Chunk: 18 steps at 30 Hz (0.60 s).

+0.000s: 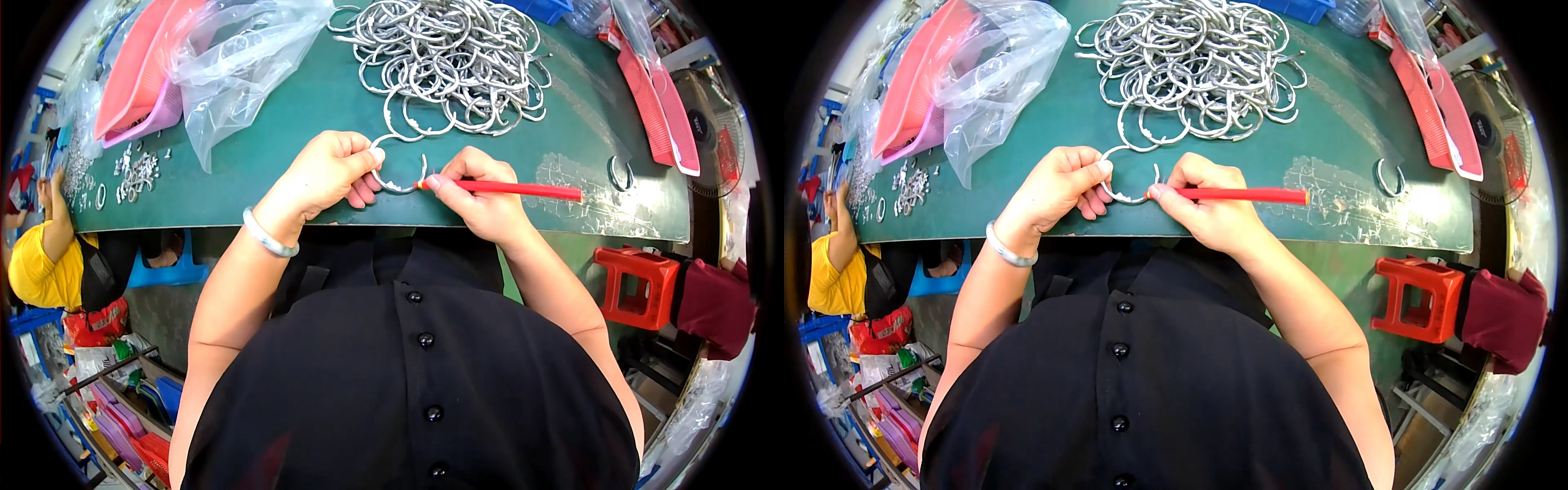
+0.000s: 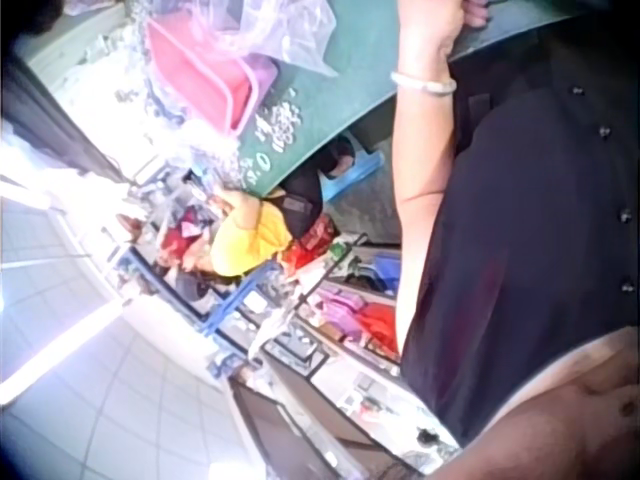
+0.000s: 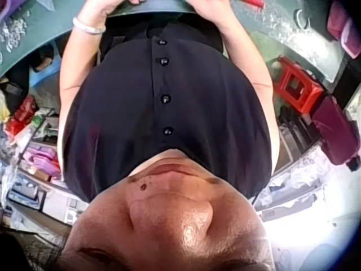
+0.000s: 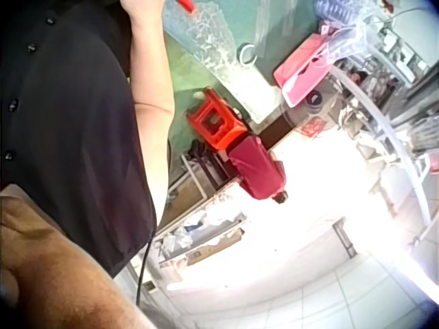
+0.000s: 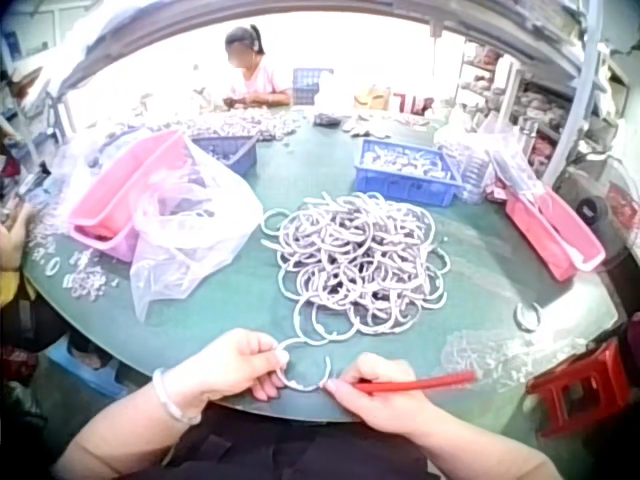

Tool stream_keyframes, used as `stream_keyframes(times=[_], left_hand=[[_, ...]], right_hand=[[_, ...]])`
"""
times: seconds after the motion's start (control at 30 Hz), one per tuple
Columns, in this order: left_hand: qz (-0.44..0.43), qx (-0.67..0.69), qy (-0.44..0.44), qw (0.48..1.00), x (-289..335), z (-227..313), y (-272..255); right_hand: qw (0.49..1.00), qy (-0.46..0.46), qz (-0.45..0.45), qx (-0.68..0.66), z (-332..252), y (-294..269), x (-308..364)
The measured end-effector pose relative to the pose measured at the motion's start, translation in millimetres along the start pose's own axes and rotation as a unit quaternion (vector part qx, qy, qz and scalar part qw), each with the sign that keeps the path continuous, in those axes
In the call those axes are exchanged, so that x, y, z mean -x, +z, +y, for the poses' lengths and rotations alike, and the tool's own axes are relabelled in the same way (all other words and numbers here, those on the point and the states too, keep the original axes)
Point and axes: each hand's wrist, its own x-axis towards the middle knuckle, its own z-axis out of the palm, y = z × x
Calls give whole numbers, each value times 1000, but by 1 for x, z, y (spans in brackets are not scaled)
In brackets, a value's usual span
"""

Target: The person holds metal rings from a pile and applies markings to them with a red marker before setting them aside on the table.

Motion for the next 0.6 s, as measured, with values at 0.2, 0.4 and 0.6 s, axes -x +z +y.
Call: stream_keyframes(times=[0.2,0.4,0.6], left_hand=[[6,-2,-2,1000,0,0,0],[8,-1,-10,1000,-1,1,0],[7,4,-10,1000,0,1,0]], right_hand=[[999,10,9,-30,4,-3,0],[999,5,-7,-39,2,-3,1],[999,-1,-21,-35,5,-3,2]])
